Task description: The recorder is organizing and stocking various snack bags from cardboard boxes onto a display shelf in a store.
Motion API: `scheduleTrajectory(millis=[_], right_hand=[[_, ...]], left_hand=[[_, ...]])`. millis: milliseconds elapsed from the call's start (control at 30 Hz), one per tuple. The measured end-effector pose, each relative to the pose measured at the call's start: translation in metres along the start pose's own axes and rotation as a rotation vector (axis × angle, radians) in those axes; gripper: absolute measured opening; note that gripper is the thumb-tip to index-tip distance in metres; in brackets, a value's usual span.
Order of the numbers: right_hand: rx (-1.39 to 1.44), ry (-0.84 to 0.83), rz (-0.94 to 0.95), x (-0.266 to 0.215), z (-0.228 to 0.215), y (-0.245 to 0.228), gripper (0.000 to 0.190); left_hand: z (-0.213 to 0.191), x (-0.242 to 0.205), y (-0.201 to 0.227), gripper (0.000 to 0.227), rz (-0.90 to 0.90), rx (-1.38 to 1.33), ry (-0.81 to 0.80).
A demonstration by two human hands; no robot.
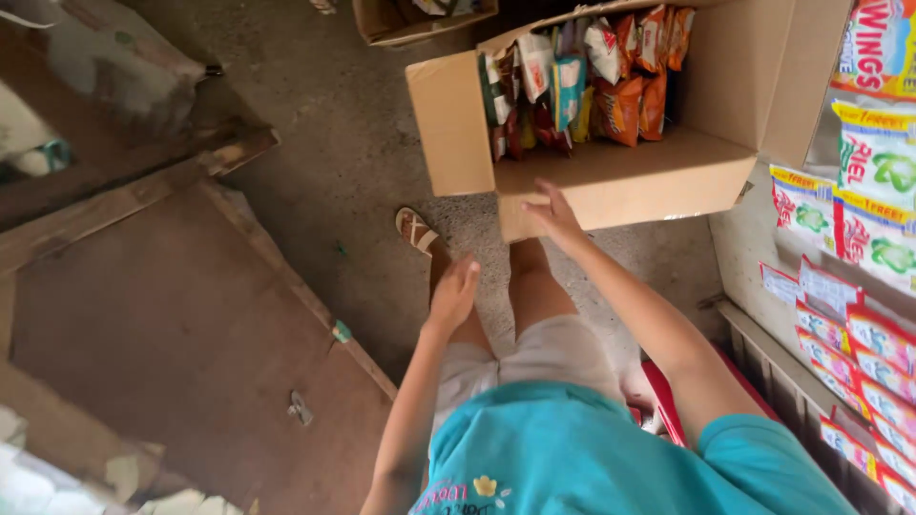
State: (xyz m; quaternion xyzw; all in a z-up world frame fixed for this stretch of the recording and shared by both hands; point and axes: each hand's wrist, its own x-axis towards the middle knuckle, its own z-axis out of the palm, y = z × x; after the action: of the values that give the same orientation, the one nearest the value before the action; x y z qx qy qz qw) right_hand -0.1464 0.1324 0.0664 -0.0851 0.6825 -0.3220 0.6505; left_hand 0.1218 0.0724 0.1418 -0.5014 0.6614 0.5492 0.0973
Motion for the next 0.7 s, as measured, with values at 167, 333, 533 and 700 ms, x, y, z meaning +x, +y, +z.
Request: scheduleTrajectory(millis=[167,333,533,700], right_hand=[[-0.286,0.308,-0.359,0.128,-0.065,0.016,0.093],[-0.72,0.533,-0.427,0.212,-0.073,-0.027,0.129],[-0.586,0.433,-0.039,0.312,-0.056,-0.035,0.129],[-0.599,0.569,-0.047,0.333,-0.077,-0.013,0.09]], left_hand=[[0.051,0.012,0.022,0.06,-0.078,-0.006,-0.098],[0.057,0.032,0.034,0.062,-0.147,-0.038,-0.098],[0.051,0.054,0.014,0.06,-0.241,-0.097,0.016],[0.051,0.06,0.012,0.058,-0.287,-0.178,0.077]])
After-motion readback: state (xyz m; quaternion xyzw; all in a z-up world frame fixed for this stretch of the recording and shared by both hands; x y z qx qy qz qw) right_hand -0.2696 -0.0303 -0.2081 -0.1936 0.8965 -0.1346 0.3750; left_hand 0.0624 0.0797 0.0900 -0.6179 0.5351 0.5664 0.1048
